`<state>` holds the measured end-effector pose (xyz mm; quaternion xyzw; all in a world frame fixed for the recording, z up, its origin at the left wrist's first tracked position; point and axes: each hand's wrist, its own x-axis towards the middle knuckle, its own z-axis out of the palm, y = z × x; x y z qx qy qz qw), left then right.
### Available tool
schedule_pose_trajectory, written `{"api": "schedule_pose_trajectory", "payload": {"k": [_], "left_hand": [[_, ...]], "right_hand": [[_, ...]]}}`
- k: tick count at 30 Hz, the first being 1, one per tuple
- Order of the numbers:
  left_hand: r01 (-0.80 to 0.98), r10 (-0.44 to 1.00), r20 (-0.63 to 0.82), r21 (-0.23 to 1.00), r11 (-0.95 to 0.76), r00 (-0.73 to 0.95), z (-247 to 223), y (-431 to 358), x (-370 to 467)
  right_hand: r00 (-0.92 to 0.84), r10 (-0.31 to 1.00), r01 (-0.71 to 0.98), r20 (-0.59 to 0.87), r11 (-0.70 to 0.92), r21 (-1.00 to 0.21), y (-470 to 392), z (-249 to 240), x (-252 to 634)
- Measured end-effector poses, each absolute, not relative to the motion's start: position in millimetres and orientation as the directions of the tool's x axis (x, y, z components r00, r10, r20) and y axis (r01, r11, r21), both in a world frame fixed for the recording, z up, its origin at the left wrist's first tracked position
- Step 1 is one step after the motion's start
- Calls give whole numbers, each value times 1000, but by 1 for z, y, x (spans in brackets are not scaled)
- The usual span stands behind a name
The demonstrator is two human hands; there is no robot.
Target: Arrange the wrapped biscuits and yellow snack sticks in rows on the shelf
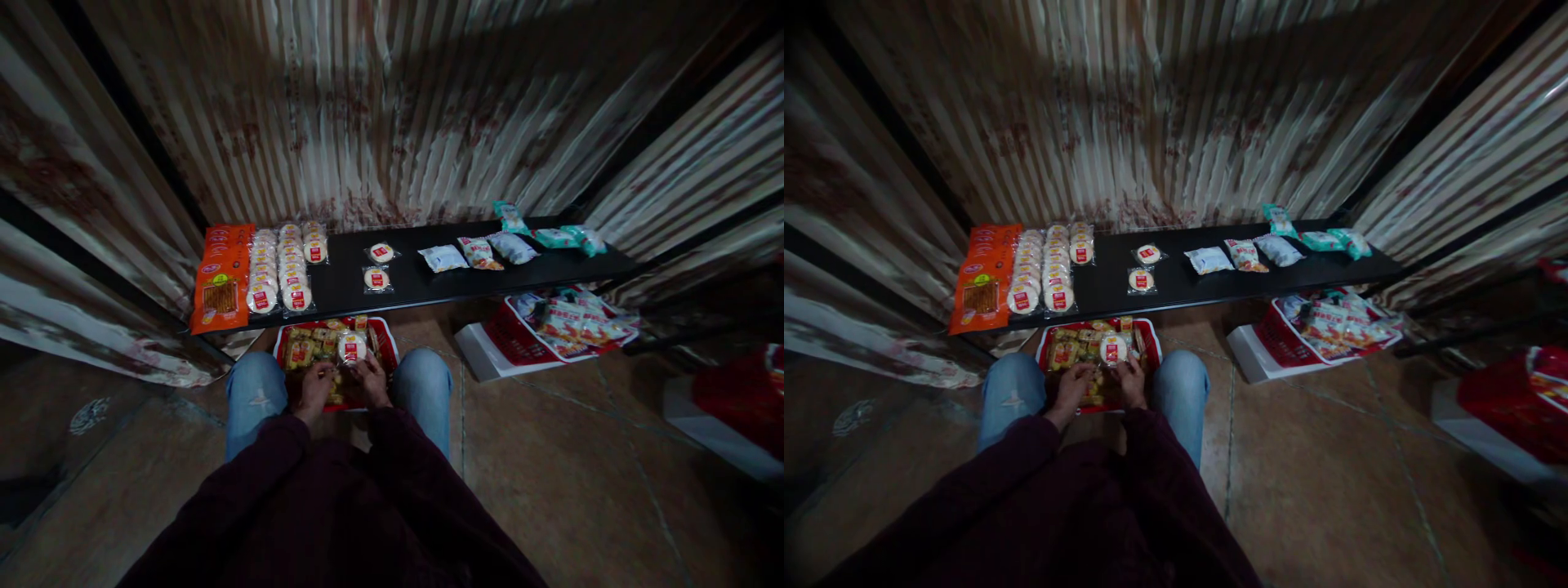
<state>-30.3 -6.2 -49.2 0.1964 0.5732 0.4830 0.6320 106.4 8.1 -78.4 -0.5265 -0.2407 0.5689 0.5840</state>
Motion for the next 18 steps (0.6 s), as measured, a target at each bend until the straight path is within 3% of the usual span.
{"api": "schedule_pose_trajectory", "payload": {"k": [3, 8, 13, 18], "left_hand": [[-306, 856, -487, 853, 424, -173, -36, -5, -19], [-305, 849, -510, 837, 454, -135, -25, -4, -11], [-383, 796, -595, 764, 519, -109, -32, -5, -15], [-482, 743, -664, 682, 551, -90, -37, 1, -23]], "right_hand": [[246, 931, -374, -270, -166, -912, 7, -78, 107], [177, 947, -306, -267, -205, -930, 2, -72, 104], [-7, 978, -248, -210, -205, -947, -4, -64, 101], [-52, 989, -170, -136, -143, -975, -5, -64, 101]]}}
